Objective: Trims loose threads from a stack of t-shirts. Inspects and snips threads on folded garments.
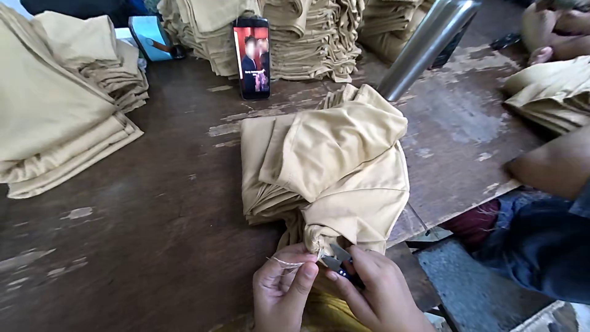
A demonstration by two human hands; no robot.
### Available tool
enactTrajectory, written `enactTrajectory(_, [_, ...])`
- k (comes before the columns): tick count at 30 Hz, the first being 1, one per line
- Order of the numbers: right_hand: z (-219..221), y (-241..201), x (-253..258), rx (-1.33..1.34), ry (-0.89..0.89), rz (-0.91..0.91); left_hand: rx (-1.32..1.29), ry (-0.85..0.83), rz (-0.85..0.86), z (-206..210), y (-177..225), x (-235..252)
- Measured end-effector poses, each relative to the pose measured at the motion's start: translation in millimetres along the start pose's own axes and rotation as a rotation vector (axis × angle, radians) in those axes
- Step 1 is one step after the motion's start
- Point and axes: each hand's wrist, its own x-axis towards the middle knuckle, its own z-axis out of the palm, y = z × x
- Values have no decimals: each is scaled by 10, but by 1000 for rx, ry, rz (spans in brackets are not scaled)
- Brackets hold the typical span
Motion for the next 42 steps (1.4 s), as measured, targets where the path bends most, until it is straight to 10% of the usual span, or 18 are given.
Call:
enactTrajectory(24, [-107,9,172,96,161,15,109,103,-19,79,-16,64])
enactTrajectory(32, [-203,300,257,590,312,-62,676,-126,363,-211,104,139])
enactTrajectory(42, [-177,339,7,-1,-190,-100,635,-229,37,-254,127,157])
